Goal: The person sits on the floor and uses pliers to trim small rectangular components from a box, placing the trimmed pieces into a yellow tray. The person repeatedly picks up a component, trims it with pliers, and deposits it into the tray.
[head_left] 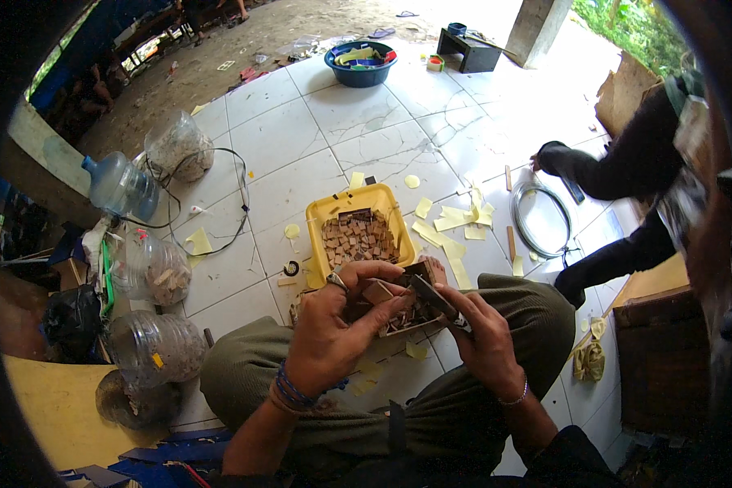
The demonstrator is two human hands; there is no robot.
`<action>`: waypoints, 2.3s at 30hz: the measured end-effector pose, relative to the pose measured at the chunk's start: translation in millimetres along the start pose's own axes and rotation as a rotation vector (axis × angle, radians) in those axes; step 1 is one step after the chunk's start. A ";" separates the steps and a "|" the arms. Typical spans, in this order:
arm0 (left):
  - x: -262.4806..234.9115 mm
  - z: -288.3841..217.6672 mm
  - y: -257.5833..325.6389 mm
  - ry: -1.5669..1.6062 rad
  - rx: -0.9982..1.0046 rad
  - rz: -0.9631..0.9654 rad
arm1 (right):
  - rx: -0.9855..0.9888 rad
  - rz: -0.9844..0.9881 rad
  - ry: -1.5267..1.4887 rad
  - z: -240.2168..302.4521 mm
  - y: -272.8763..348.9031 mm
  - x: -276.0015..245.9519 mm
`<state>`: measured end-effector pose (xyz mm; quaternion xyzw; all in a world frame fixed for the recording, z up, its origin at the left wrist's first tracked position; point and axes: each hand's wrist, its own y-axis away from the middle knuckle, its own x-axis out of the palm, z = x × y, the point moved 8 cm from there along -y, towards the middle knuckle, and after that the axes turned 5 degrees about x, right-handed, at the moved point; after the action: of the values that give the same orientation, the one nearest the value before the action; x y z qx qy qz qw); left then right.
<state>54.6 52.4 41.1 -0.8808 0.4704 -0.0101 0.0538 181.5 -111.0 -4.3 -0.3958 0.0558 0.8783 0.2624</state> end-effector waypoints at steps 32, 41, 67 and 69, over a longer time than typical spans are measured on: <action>-2.9 -5.6 -0.1 -0.210 0.049 -0.027 | -0.004 -0.080 0.035 -0.4 0.4 -5.9; -2.4 -7.2 -0.5 -0.232 0.067 -0.027 | -0.005 -0.062 -0.012 -2.0 0.9 -2.5; 7.2 -17.4 1.7 -0.411 0.300 -0.003 | -0.083 -0.128 0.094 7.4 1.2 -6.3; 7.3 -18.0 1.9 -0.422 0.311 0.002 | -0.082 -0.119 0.108 7.2 1.3 -5.3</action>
<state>55.9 43.7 58.5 -0.8441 0.4426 0.1016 0.2852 178.9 -112.1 4.3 -0.4557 0.0102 0.8400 0.2944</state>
